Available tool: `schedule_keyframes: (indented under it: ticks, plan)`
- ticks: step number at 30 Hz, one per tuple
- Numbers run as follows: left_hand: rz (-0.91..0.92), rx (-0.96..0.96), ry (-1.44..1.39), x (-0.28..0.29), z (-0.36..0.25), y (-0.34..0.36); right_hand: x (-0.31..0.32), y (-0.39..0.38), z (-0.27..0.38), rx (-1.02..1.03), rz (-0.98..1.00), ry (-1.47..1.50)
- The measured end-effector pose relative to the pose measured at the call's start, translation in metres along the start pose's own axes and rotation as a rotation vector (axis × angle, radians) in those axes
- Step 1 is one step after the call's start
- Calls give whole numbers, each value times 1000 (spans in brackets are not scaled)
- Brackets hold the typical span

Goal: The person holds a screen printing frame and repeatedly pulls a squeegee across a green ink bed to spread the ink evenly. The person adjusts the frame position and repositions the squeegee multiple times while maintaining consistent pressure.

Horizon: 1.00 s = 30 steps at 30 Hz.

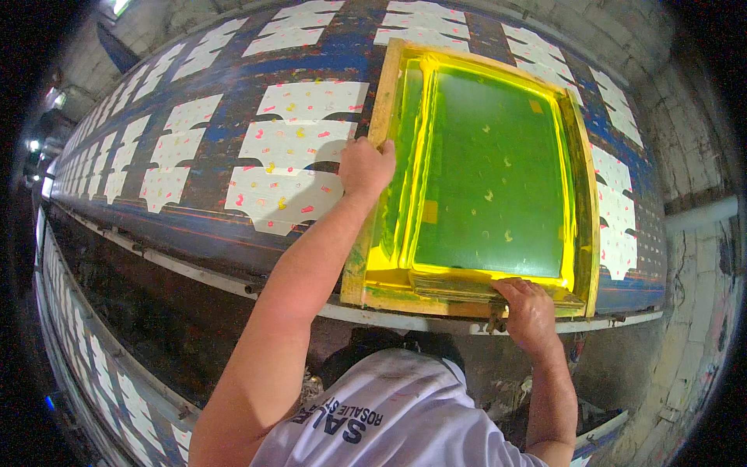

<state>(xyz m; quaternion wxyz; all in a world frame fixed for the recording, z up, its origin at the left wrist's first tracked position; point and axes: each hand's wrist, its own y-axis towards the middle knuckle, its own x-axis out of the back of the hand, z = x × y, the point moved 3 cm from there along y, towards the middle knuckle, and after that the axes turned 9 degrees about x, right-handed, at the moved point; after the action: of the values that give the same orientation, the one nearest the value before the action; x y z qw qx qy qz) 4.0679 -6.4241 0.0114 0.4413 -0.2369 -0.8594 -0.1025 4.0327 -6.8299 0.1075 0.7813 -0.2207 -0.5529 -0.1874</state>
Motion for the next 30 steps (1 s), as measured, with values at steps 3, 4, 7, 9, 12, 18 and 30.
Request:
schedule_keyframes:
  ticks: [3, 4, 7, 9, 12, 18, 30]
  plan:
    - [17, 22, -29, 3, -1, 1, -11, 2, 4, 65, -132, -41]
    - [-18, -17, -25, 6, -2, 0, -14, 8, 1, 85, -141, -104]
    - [34, 33, 7, 5, -5, 1, -14, 46, -21, 160, -271, -118]
    - [52, 46, 11, 3, -7, 1, -12, 80, -46, 137, -233, -113]
    - [-5, 26, 49, 1, -8, 2, 0, 146, -87, 167, -267, -171]
    - [-59, -22, 100, -6, -8, 3, 16, 294, -186, 125, -189, -308]
    - [-93, 63, 198, -13, -11, 3, 68, 475, -317, 165, -332, -351]
